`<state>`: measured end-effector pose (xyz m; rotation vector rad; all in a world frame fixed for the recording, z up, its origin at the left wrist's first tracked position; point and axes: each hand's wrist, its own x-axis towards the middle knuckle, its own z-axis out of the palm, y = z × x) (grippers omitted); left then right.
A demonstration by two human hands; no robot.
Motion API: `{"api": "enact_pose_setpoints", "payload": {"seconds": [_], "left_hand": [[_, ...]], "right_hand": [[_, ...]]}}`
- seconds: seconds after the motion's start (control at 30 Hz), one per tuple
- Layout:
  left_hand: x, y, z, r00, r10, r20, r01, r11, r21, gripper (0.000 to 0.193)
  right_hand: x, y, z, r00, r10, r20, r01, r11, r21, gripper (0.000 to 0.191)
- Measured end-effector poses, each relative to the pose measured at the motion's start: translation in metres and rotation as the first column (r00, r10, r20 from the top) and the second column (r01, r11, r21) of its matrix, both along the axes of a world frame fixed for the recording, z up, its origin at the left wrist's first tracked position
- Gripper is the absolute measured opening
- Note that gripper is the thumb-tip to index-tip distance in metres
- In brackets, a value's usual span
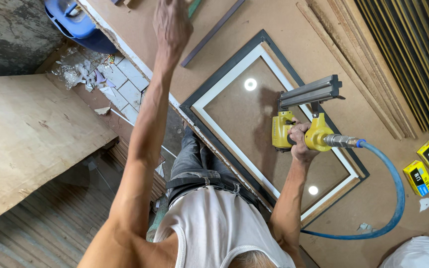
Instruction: The person holds a picture frame on the workbench and uses a pneumatic nail gun to drive fasteners along the frame edges, repositioning the frame between shots. They also pick up small nail strips from the bench and turn the frame to reach different sides.
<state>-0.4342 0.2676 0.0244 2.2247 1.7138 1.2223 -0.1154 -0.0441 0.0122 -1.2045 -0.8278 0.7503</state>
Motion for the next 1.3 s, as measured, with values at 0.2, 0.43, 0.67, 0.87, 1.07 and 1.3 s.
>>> {"api": "enact_pose_setpoints", "payload": {"seconds": [0.2, 0.43, 0.67, 0.87, 1.07, 1.3], "left_hand": [[0.052, -0.15, -0.024, 0.993, -0.11, 0.033, 0.114, 0.974, -0.195, 0.014], [0.077, -0.176, -0.059, 0.996, -0.004, -0.091, -0.013, 0.981, -0.193, 0.021], [0.087, -0.164, -0.072, 0.994, -0.004, -0.113, -0.017, 0.983, -0.18, 0.028], [0.104, -0.153, -0.067, 0.999, 0.027, -0.042, -0.029, 0.998, -0.056, 0.025], [0.101, -0.153, -0.075, 0.998, 0.003, 0.07, 0.007, 0.99, -0.139, 0.02], [0.099, -0.154, -0.081, 0.994, -0.003, 0.111, 0.021, 0.987, -0.158, 0.021]], "right_hand": [[0.004, 0.0, -0.005, 0.998, 0.021, -0.051, -0.021, 1.0, 0.0, 0.016], [0.006, -0.002, -0.005, 0.999, 0.041, -0.013, -0.041, 0.999, -0.016, 0.015], [0.008, -0.001, -0.007, 0.997, 0.082, 0.012, -0.082, 0.997, 0.011, 0.013], [0.021, 0.0, -0.001, 0.985, 0.173, 0.024, -0.172, 0.985, -0.035, 0.014], [0.04, 0.045, 0.005, 0.892, 0.45, 0.037, -0.445, 0.89, -0.097, 0.013], [0.041, 0.122, 0.011, 0.741, 0.67, 0.057, -0.655, 0.738, -0.163, 0.014]]}}
